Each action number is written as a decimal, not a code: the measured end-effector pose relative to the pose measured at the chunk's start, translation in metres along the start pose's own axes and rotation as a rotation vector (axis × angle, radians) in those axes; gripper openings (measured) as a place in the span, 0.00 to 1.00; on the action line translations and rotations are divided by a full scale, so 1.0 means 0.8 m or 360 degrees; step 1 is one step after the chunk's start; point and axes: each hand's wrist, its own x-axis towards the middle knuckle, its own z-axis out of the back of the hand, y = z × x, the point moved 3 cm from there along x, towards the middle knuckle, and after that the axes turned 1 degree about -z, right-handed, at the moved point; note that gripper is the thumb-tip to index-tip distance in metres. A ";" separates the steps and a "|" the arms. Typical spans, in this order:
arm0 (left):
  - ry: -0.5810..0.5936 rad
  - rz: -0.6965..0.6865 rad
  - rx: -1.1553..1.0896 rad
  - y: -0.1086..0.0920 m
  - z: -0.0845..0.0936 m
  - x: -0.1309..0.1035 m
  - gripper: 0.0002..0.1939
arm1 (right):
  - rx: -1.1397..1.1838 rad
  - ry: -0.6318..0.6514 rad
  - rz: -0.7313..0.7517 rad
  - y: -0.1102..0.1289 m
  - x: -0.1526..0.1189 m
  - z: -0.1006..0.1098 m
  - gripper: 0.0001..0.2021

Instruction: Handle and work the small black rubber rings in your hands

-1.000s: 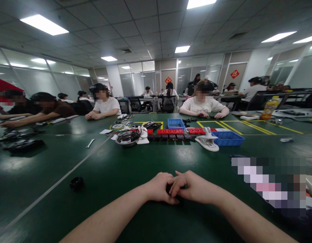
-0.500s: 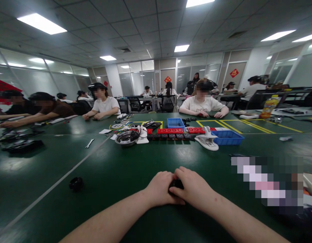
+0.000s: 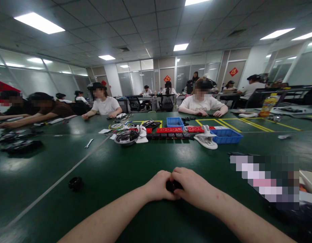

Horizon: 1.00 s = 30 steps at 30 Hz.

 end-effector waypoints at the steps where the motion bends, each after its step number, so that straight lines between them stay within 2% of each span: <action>1: 0.0017 -0.0013 -0.0023 0.001 0.000 0.000 0.13 | 0.0019 0.0029 0.0063 0.001 -0.002 0.002 0.10; 4: 0.0086 -0.0053 -0.0043 0.002 -0.001 0.002 0.10 | 0.0112 0.0180 0.0254 0.005 -0.006 0.004 0.16; 7: 0.0124 -0.0093 -0.0034 0.001 0.001 0.004 0.11 | 0.0145 0.0273 0.0302 0.003 -0.006 0.004 0.17; 11: 0.0151 -0.0136 -0.0012 -0.002 0.004 0.003 0.09 | 0.0217 0.0204 0.0302 -0.003 -0.003 0.003 0.18; 13: 0.0130 -0.0146 -0.0071 -0.004 0.006 0.001 0.13 | 0.0280 0.0093 0.0311 -0.004 -0.003 0.005 0.17; 16: 0.0043 -0.0137 -0.0183 -0.008 0.008 -0.002 0.28 | 0.0327 -0.0136 0.0208 -0.003 -0.006 0.011 0.14; 18: -0.0009 -0.0102 -0.0136 -0.010 0.008 -0.003 0.34 | 0.0303 -0.0225 0.0067 -0.001 -0.007 0.012 0.13; 24: -0.0044 0.0062 0.0178 -0.011 -0.003 -0.003 0.35 | 0.0024 -0.0096 -0.0301 -0.002 -0.001 -0.006 0.09; 30: -0.0065 0.0087 0.0256 -0.009 -0.006 -0.002 0.29 | -0.0008 -0.0013 -0.0345 -0.002 0.004 -0.008 0.08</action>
